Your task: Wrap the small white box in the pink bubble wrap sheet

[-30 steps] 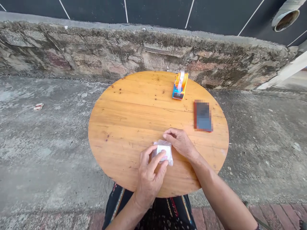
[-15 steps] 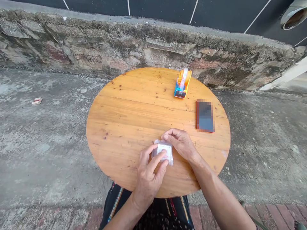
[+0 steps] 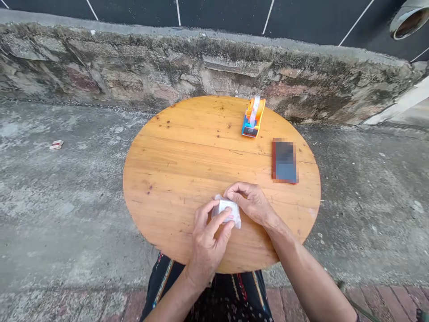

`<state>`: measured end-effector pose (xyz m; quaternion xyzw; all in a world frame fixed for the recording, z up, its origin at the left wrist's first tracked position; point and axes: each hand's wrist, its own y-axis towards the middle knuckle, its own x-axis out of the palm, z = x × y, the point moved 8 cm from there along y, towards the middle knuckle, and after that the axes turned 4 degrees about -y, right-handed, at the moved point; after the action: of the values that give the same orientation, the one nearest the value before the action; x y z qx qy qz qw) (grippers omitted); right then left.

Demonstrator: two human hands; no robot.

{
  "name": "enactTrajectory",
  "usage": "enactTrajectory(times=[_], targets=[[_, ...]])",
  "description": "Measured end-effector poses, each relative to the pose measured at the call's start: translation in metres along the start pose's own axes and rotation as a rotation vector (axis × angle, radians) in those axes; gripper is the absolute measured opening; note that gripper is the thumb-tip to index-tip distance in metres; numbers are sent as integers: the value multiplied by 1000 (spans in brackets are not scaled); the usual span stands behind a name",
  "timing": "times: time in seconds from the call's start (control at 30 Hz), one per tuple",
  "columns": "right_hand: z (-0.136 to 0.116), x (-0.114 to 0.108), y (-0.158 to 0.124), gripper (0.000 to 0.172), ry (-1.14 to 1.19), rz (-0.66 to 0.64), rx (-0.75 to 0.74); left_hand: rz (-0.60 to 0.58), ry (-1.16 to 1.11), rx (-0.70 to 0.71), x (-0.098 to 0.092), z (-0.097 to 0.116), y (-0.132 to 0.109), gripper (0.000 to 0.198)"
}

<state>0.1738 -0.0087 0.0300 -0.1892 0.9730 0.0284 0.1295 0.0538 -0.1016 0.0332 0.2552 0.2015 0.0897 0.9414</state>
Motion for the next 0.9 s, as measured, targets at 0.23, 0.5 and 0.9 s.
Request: enactTrajectory(times=[0.23, 0.5, 0.9], targets=[[-7, 4, -2, 22, -10, -104, -53, -3, 0, 8, 1, 0, 0, 34], [-28, 1, -6, 22, -177, -117, -207, 0, 1, -1, 1, 0, -1, 32], [-36, 2, -24, 20, -551, -14, -581, 3, -14, -18, 2, -5, -2, 32]])
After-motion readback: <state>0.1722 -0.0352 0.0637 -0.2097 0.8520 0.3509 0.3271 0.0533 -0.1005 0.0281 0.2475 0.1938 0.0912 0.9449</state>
